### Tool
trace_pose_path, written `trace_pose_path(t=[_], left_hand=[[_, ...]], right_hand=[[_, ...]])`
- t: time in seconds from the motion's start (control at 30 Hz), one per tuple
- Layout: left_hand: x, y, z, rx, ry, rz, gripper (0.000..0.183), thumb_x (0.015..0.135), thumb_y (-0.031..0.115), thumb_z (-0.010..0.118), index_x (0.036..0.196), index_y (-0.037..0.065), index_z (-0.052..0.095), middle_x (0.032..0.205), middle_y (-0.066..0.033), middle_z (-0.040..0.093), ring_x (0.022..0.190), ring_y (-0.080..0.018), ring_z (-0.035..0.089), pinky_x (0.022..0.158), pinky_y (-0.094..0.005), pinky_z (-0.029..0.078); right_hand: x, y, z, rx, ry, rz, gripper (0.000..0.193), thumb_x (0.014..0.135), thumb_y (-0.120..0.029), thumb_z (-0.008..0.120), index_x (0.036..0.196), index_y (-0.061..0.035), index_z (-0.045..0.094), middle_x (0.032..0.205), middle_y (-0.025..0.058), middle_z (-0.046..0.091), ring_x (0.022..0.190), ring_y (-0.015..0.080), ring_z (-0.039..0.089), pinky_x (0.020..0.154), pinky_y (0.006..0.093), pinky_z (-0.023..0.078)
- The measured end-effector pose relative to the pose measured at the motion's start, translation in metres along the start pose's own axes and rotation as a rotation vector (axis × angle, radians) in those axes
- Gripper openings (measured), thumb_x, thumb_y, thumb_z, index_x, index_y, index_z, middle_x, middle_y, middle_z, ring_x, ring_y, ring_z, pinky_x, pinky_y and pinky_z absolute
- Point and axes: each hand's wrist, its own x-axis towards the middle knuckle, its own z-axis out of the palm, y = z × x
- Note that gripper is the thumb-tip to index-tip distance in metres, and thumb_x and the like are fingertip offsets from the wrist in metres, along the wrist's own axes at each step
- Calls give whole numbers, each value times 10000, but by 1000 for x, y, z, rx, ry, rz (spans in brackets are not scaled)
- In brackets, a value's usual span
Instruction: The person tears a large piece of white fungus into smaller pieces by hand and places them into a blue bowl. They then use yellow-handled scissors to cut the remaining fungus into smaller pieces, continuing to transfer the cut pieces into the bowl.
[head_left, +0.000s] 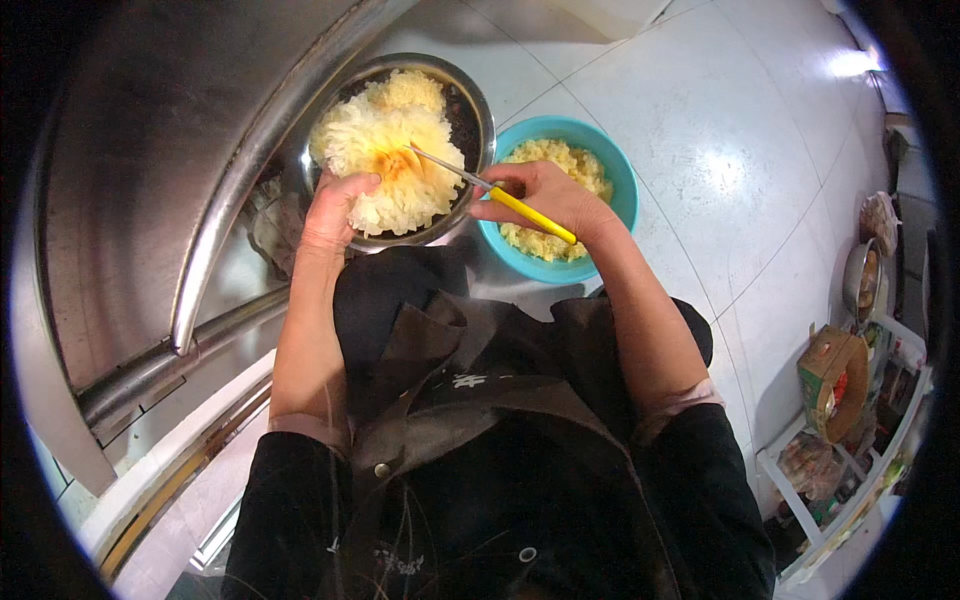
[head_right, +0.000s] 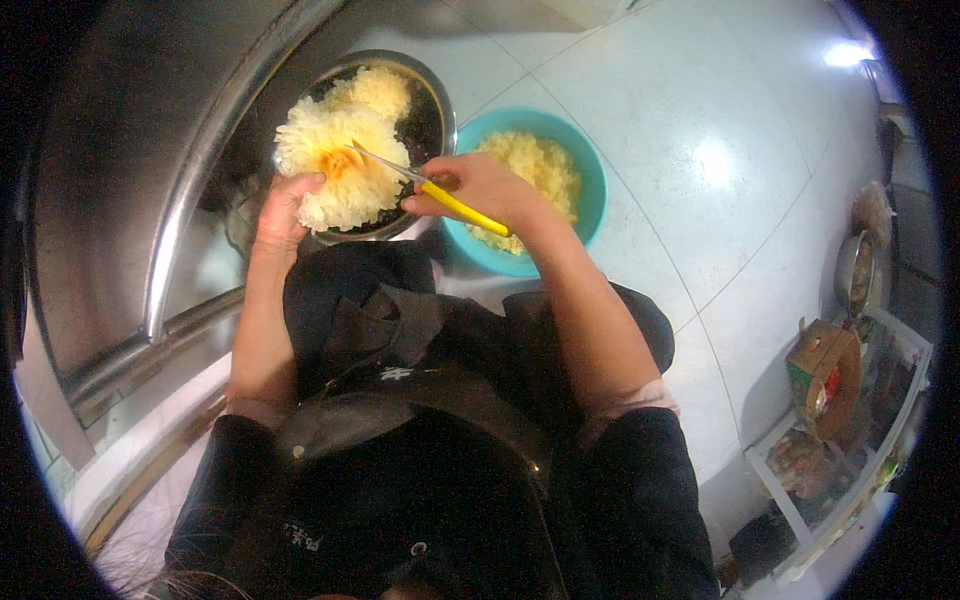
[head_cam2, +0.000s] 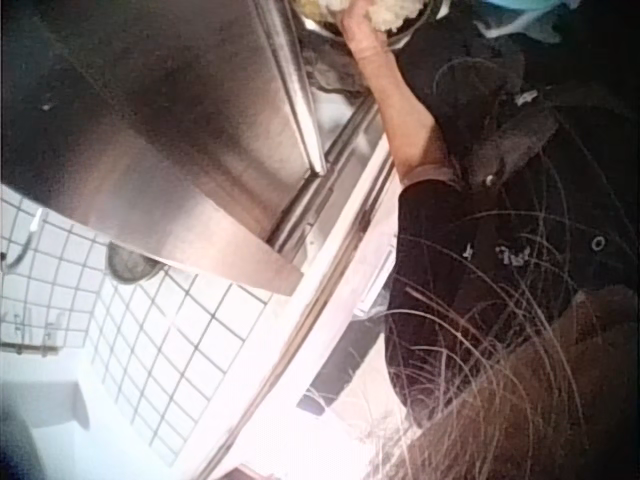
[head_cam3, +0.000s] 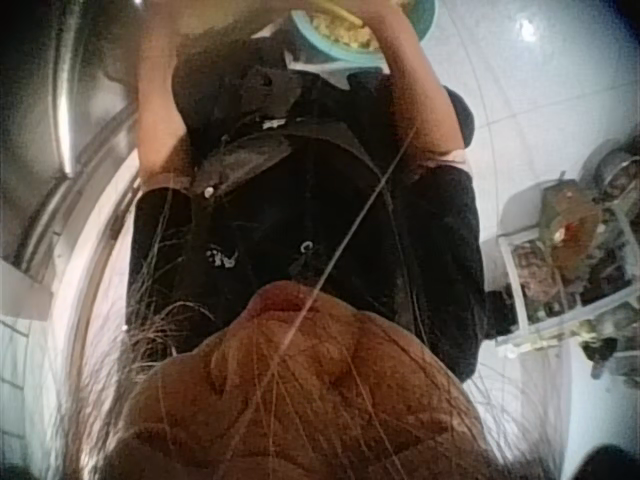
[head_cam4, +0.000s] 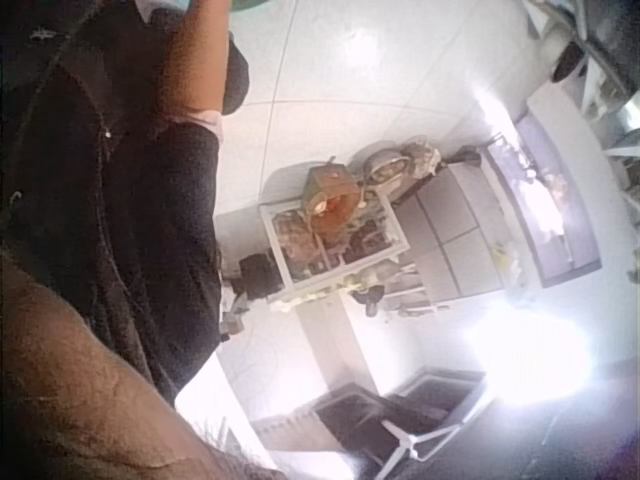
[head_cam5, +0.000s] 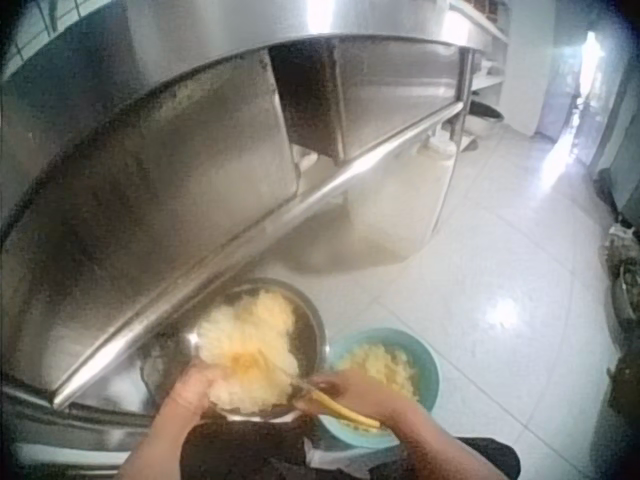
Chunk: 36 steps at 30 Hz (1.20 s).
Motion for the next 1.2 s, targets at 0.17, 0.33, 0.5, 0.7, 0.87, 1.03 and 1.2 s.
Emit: trace_pose_path(t=[0.17, 0.33, 0.5, 0.7, 0.87, 1.03, 1.2], left_hand=[[-7, 10, 13, 70, 29, -13, 756, 727, 89, 687, 1432, 4, 428, 1255, -126, 619, 1120, -253, 623, 969, -363, 515], [-7, 10, 13, 133, -11, -1, 772, 698, 104, 712, 1417, -5, 451, 1238, -120, 633, 1114, -245, 619, 980, -359, 500], [-5, 9, 9, 178, -61, -41, 783, 684, 107, 725, 1412, -11, 464, 1241, -108, 635, 1110, -231, 613, 995, -350, 476], [-10, 17, 22, 225, -84, -67, 789, 690, 103, 708, 1428, -11, 453, 1263, -105, 627, 1138, -221, 597, 1016, -341, 455], [-6, 12, 18, 252, -106, -48, 817, 681, 87, 690, 1449, -9, 431, 1300, -111, 609, 1182, -227, 575, 1046, -334, 434], [-11, 20, 28, 287, -95, -73, 851, 670, 69, 663, 1475, -7, 397, 1339, -117, 577, 1216, -233, 553, 1067, -331, 417], [-13, 23, 31, 301, -150, -107, 876, 669, 70, 648, 1497, -1, 371, 1357, -120, 559, 1246, -239, 532, 1092, -327, 390]], right_hand=[[-2, 3, -6, -11, 2, -50, 374, 840, -387, 809, 1071, -108, 717, 702, 11, 618, 664, 78, 510, 650, 257, 420], [-3, -2, -13, -134, -27, -50, 392, 818, -398, 825, 1063, -110, 719, 691, 11, 610, 641, 90, 504, 629, 255, 408], [-2, -2, -17, -254, -53, -52, 408, 799, -409, 830, 1041, -104, 708, 655, 21, 570, 616, 118, 503, 615, 275, 401], [2, 5, -13, -348, -8, -124, 391, 782, -398, 833, 998, -107, 689, 645, 52, 556, 624, 153, 543, 623, 305, 414], [6, 12, -11, -436, 36, -214, 391, 769, -398, 839, 988, -110, 691, 673, 69, 605, 643, 168, 568, 628, 320, 430], [4, 4, -12, -448, -6, -120, 418, 752, -384, 850, 1054, -128, 717, 707, 80, 643, 661, 209, 591, 654, 340, 457], [-1, -5, -11, -560, -22, -117, 395, 768, -345, 837, 1078, -126, 724, 740, 99, 670, 697, 251, 630, 693, 372, 489]])
